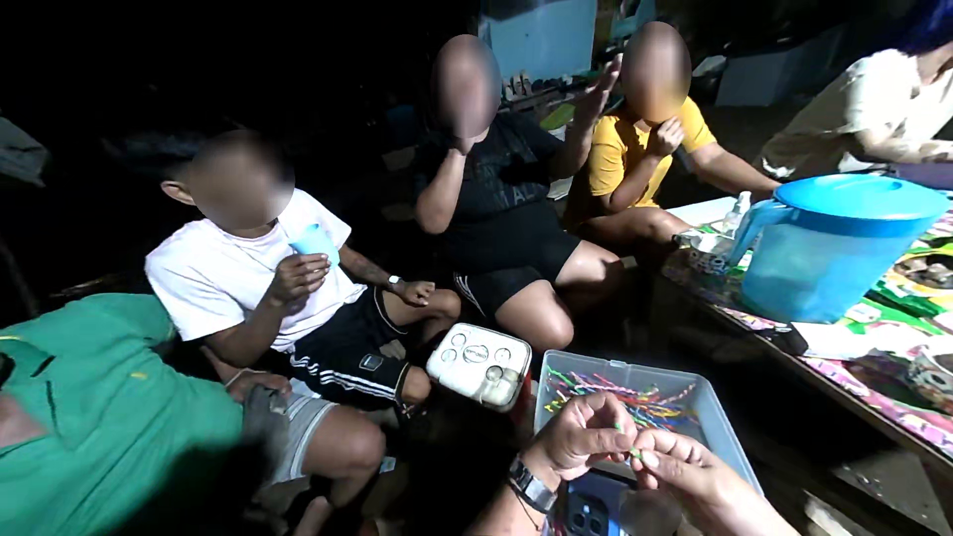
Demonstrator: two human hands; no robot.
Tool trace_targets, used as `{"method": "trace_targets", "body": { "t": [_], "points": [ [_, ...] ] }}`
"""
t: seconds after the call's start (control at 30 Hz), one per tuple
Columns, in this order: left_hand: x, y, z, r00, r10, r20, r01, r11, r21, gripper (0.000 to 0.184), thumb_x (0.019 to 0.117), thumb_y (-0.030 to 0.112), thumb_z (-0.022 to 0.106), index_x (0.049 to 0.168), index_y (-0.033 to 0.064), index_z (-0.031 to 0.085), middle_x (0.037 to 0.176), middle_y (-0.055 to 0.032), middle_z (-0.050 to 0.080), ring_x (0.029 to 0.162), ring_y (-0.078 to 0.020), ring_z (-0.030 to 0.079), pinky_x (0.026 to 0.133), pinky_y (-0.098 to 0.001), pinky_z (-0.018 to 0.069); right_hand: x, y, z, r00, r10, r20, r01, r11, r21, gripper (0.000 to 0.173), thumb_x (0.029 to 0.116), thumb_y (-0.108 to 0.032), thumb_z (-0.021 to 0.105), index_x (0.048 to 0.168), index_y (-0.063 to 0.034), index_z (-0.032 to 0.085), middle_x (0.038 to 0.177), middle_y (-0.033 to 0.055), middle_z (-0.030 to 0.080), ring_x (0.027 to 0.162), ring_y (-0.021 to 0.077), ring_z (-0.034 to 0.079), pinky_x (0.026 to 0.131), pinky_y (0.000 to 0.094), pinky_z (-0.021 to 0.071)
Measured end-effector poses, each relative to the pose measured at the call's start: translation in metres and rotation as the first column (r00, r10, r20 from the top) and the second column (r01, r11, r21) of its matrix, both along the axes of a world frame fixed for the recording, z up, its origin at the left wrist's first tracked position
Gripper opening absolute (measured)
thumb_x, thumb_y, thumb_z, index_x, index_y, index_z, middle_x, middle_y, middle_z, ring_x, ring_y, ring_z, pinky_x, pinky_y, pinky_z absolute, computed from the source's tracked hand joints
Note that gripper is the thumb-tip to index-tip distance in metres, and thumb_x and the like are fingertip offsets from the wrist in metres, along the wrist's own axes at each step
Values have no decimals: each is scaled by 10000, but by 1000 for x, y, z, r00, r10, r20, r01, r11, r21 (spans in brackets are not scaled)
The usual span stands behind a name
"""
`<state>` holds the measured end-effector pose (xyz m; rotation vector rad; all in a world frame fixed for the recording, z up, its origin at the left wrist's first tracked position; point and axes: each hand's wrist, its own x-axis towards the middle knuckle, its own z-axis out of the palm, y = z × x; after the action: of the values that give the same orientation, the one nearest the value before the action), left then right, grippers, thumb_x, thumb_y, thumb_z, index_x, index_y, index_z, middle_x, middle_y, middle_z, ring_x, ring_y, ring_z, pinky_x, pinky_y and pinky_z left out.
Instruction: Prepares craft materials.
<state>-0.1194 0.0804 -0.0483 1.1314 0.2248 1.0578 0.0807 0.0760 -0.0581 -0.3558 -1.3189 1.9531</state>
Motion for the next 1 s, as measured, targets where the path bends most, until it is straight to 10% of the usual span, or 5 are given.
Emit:
{"method": "trace_targets", "body": {
  "t": [0.2,0.47,0.77,1.0],
  "points": [
    [7,3,-6,937,336,-100,-322,938,131,75,902,103,685,922,164,646,860,102,648,770,10,604,689,-179,507,-8,-2,-2,909,-389,151,343,903,259,115,940,-85,673,959,-174,742,843,-112,725,743,-16,651,704,183,550],
    [11,5,-9,820,526,-225,-495,850,182,117,885,-34,647,932,56,588,817,54,608,730,-5,595,691,-191,525,-24,6,-10,655,-702,279,462,665,587,137,877,-174,721,901,-48,673,827,-3,652,675,-6,605,628,163,534],
    [3,10,-13,778,608,-159,-577,791,204,114,893,-56,657,962,27,619,873,21,649,761,-33,631,716,-219,562,-37,11,-14,657,-684,318,388,668,635,251,999,-235,591,1016,-26,731,861,17,706,736,14,644,713,215,559],
    [5,11,-10,786,607,-116,-592,794,139,155,881,-64,668,956,57,606,852,40,643,767,-35,630,731,-225,557,-15,39,28,743,-374,555,137,897,421,146,1001,-131,610,986,-58,736,849,-40,697,742,-14,618,715,208,527]
  ]
}}
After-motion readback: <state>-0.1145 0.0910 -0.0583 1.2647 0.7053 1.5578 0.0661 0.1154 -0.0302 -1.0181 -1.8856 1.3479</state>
